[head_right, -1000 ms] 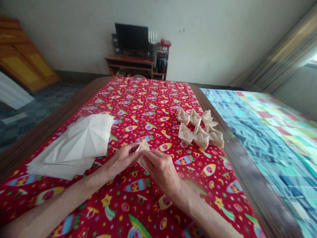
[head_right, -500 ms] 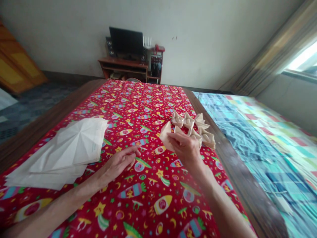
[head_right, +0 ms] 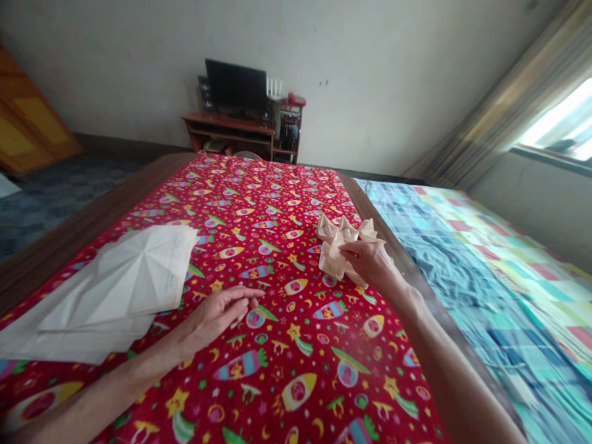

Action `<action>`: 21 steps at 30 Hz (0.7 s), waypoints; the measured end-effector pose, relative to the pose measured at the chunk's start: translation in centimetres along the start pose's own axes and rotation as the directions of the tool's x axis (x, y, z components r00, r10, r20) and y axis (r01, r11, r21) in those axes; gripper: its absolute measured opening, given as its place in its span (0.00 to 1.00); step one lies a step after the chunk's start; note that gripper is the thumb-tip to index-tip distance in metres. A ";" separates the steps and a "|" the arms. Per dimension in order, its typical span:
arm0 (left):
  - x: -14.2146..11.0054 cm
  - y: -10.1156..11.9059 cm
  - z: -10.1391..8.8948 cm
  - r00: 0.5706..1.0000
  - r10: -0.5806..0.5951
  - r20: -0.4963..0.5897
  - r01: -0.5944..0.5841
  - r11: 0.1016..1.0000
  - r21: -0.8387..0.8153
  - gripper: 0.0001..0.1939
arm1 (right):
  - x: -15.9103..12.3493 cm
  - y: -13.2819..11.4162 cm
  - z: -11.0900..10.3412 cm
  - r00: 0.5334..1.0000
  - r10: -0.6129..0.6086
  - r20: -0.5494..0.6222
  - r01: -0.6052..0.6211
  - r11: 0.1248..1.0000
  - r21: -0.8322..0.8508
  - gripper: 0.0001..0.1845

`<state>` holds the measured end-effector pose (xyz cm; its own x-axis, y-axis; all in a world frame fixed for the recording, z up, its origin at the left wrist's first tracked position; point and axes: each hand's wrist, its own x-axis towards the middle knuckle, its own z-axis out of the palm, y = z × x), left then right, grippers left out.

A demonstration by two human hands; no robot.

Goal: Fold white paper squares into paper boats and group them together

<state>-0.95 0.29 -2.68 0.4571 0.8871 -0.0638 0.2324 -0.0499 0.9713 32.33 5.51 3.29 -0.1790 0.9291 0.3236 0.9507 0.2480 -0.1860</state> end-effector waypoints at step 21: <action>2.0 1.2 1.4 0.979 0.204 0.016 -0.202 0.948 0.247 0.18 | -3.7 -0.8 2.5 0.965 -0.231 -0.126 0.235 0.972 0.022 0.12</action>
<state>1.39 1.38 -1.99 0.5088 0.8507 0.1320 0.3405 -0.3396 0.8768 31.55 2.60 -0.10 -0.3601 0.8049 0.4717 0.8763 0.4653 -0.1250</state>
